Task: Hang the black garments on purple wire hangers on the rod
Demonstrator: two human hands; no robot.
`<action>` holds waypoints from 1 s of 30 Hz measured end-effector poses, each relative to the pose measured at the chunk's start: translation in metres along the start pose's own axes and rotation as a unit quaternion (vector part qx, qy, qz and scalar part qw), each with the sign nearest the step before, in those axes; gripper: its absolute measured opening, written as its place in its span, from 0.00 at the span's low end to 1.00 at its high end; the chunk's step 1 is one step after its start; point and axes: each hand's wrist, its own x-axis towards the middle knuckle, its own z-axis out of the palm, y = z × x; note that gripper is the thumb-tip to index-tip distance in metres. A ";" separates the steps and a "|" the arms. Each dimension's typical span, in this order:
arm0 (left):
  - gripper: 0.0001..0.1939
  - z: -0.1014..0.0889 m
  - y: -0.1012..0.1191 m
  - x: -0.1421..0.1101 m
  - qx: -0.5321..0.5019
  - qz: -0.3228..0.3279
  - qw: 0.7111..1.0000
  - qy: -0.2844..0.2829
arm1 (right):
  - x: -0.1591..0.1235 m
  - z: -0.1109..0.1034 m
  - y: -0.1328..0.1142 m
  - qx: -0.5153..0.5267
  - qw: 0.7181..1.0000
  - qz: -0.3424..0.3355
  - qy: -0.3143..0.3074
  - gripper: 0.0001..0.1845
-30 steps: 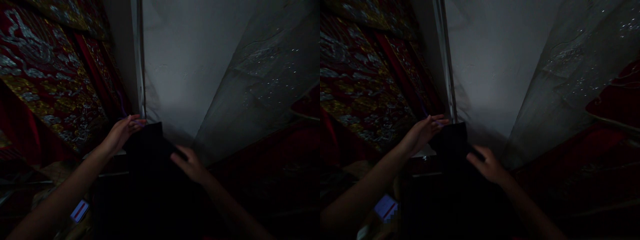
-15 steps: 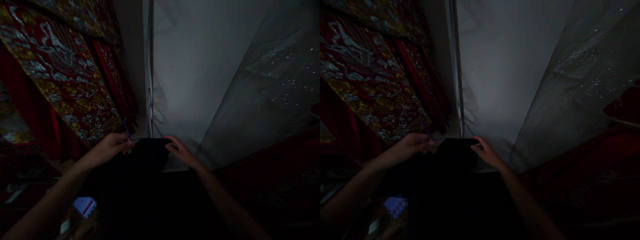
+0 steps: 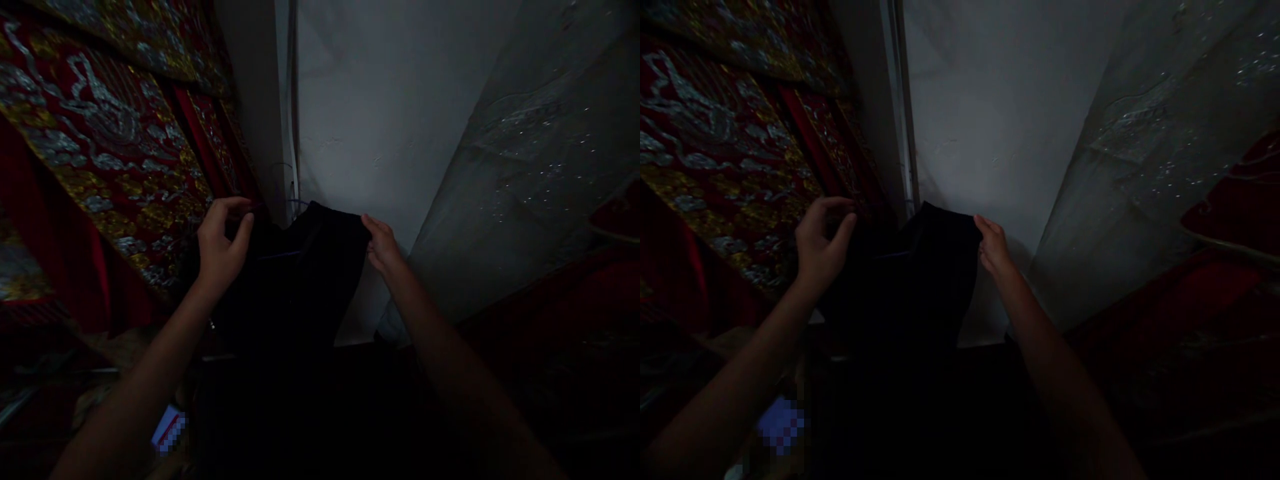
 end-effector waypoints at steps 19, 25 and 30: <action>0.26 0.079 -0.036 -0.195 -0.036 -0.134 0.940 -0.311 | -0.036 -0.047 0.044 0.025 0.993 0.075 0.092 0.24; 0.08 0.087 -0.043 -0.234 -0.009 -0.155 0.910 -0.384 | -0.057 -0.048 0.069 -0.004 0.988 -0.043 0.151 0.20; 0.11 0.077 -0.008 -0.262 -0.060 -0.180 0.952 -0.239 | -0.151 -0.030 0.123 -0.039 0.983 -0.012 0.178 0.18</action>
